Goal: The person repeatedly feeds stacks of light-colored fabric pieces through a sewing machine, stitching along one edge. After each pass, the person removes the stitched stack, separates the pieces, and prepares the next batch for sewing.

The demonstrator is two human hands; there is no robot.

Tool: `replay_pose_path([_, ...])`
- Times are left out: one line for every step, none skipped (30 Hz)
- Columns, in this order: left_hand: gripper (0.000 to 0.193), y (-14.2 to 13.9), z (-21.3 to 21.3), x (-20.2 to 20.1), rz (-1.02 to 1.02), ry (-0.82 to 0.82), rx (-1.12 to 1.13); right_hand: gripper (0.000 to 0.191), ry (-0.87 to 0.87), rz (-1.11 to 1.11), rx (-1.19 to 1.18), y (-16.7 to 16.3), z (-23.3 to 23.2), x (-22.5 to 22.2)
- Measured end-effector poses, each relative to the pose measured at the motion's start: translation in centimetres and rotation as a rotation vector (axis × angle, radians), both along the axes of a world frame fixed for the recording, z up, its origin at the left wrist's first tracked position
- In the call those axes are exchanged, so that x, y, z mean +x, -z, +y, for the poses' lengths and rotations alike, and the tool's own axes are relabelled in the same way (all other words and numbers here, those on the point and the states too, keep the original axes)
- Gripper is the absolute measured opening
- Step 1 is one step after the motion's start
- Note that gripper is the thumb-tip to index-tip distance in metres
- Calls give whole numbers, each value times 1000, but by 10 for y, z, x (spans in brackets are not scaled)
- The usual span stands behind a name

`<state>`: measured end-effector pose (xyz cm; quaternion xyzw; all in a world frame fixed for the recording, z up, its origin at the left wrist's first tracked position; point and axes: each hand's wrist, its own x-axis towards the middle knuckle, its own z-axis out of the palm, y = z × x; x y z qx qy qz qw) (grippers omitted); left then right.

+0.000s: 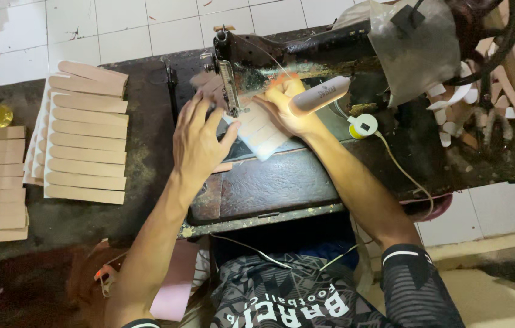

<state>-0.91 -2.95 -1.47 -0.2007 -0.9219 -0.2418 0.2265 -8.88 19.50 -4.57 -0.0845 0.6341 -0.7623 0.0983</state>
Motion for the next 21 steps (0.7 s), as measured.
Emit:
replay_pose_path([44,1,2,6,46,4,-34,36,-5,132,108,0,2,-2])
replay_pose_path([46,1,3,10,95,1,-69,33,-1,169,135,1,4,-5])
replay_pose_path([37,0,1,10,69,-9,-39,31,2,203,158,2,5,-6])
replay_pose_path([28,-1,0,10,33,-13,-10,29,10,227,180,4,5,-6])
replay_pose_path([19,-2,-1,10,-8,-20,22,29,1,184,189,6,6,-6])
replay_pose_path([19,-3,-4,7,-3,27,30,29,-11,146,201,7,7,-5])
replay_pose_path([21,-6,-8,0,12,78,36,30,-18,116,213,8,7,-6])
replay_pose_path([25,-8,-12,-9,29,136,40,31,-21,132,221,8,7,-7])
replay_pose_path([26,-10,-15,-17,0,196,38,33,-27,140,229,9,7,-7])
replay_pose_path([29,-11,-18,-23,-35,250,39,35,-41,144,238,10,8,-7])
replay_pose_path([31,-11,-21,-27,-69,303,39,35,-47,166,242,10,8,-7])
replay_pose_path([32,-10,-23,-31,-87,308,23,35,-46,189,246,11,8,-8])
replay_pose_path([33,-9,-24,-34,-108,316,7,35,-43,210,248,12,9,-9])
replay_pose_path([34,-8,-25,-36,-134,322,-10,35,-33,183,281,13,10,-10])
replay_pose_path([34,-6,-24,-36,-120,297,-28,36,-23,152,314,14,11,-11])
replay_pose_path([33,-4,-23,-35,-103,270,-46,36,-16,124,349,15,12,-12])
replay_pose_path([33,-3,-22,-35,-80,241,-66,37,-29,166,340,16,12,-13])
replay_pose_path([32,-2,-21,-36,-78,239,-58,38,-38,206,330,17,12,-14])
replay_pose_path([32,-1,-21,-37,-82,239,-48,39,-46,242,321,17,12,-14])
replay_pose_path([31,-1,-20,-37,-86,237,-37,38,-67,231,264,16,11,-13])
replay_pose_path([31,-1,-19,-37,-77,220,-43,37,-88,224,206,14,11,-13])
